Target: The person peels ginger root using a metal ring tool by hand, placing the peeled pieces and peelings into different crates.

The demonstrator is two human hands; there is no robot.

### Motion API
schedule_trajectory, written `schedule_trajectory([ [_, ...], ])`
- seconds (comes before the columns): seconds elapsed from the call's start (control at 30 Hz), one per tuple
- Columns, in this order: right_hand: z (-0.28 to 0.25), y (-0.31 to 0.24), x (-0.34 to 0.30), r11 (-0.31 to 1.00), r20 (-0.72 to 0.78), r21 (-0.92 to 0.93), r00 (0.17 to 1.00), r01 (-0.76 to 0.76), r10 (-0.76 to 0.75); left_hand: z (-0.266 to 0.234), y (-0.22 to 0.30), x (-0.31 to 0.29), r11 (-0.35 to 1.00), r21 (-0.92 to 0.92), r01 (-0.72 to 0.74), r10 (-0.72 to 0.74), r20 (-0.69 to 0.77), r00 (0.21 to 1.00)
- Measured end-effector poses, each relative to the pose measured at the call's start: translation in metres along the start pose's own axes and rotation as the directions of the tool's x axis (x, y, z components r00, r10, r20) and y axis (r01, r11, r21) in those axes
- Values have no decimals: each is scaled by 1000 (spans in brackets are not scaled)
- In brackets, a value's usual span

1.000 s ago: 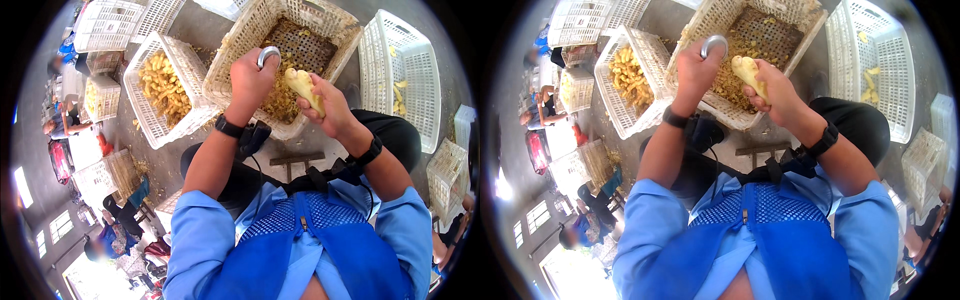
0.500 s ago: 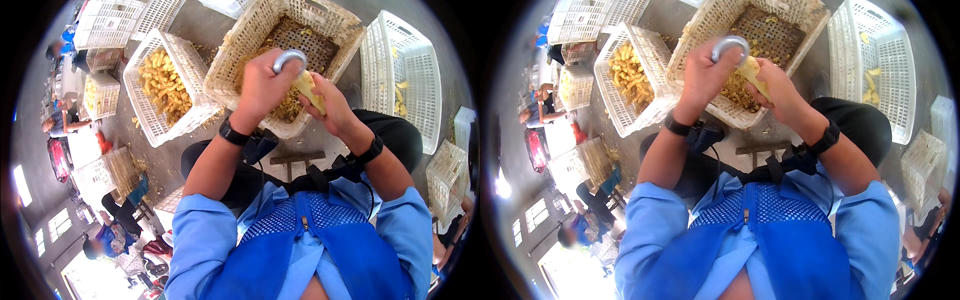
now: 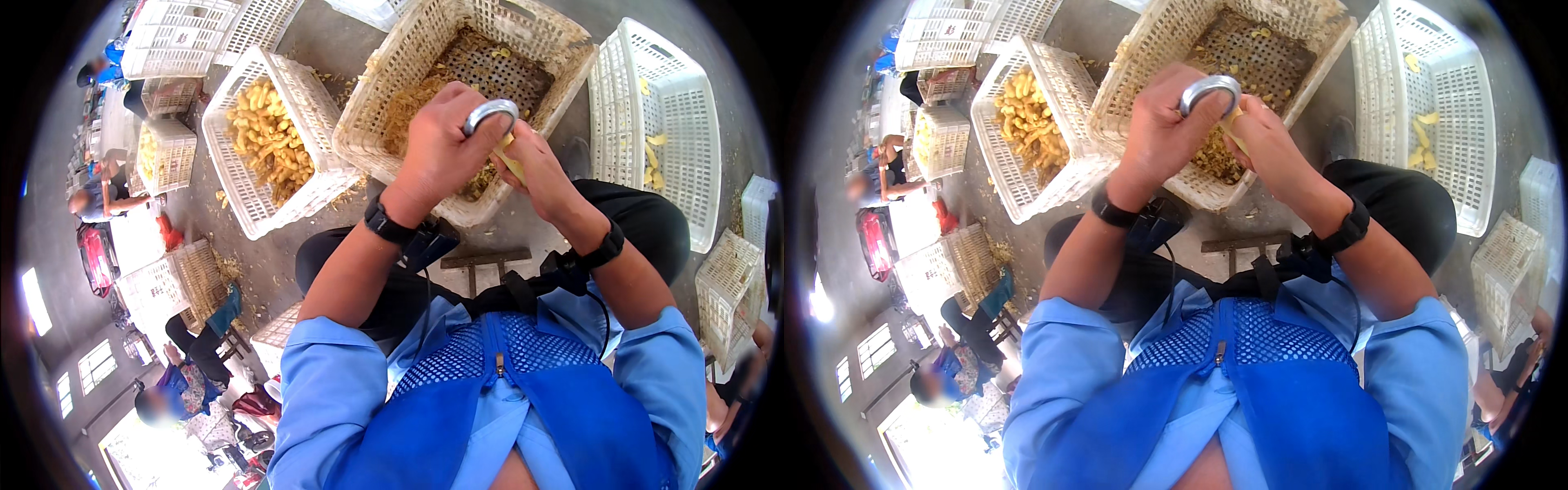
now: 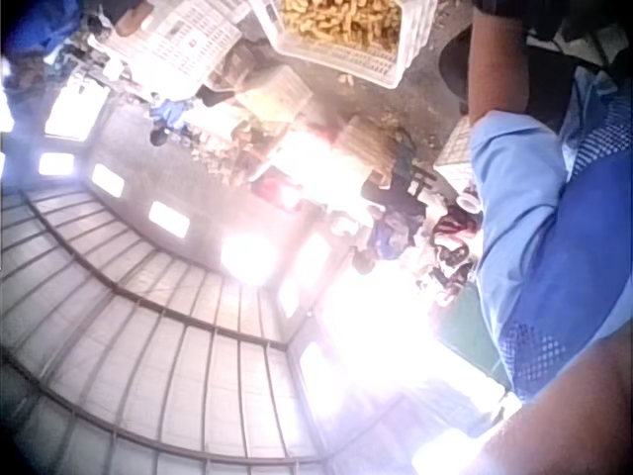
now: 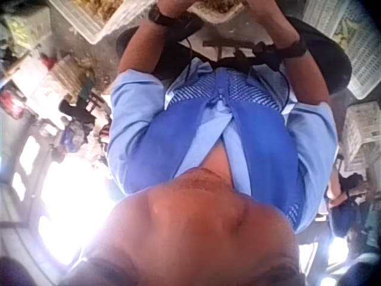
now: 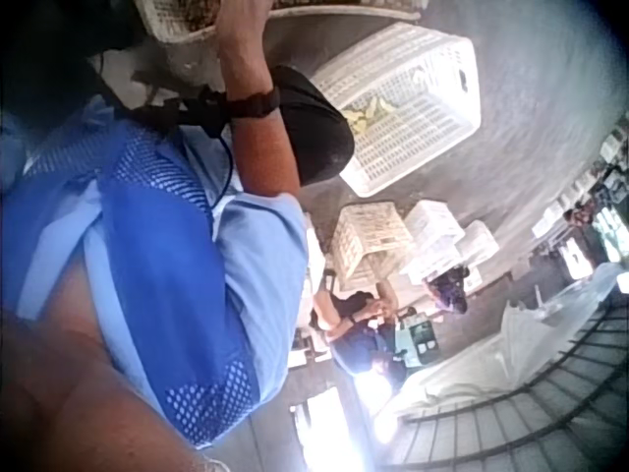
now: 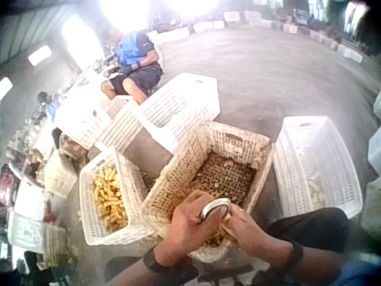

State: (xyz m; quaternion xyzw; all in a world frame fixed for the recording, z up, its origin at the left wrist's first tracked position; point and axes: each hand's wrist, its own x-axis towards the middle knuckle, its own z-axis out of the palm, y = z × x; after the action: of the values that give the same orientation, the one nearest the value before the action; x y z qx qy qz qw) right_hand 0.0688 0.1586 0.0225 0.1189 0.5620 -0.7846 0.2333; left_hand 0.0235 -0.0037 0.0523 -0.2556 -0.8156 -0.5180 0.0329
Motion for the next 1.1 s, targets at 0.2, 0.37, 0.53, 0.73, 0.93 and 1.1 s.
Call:
schedule_trajectory([
  [0.2,6,-7,0,994,25,-46,995,96,-95,6,1,-1,990,108,-92,96,-33,995],
  [0.37,2,-12,-3,971,34,208,993,-116,111,4,-7,1,985,151,-88,85,29,996],
  [0.53,-11,-4,2,822,135,456,939,-342,316,7,-13,-2,990,122,-69,64,44,997],
  [0.73,-19,0,6,780,209,454,902,-431,377,7,-21,-1,993,112,22,-29,65,997],
  [0.93,-12,0,6,836,100,370,912,-406,398,8,-41,-3,950,-83,302,-300,29,953],
  [1.1,-11,-9,3,935,22,265,971,-235,238,10,-28,-5,995,-73,68,-64,49,997],
])
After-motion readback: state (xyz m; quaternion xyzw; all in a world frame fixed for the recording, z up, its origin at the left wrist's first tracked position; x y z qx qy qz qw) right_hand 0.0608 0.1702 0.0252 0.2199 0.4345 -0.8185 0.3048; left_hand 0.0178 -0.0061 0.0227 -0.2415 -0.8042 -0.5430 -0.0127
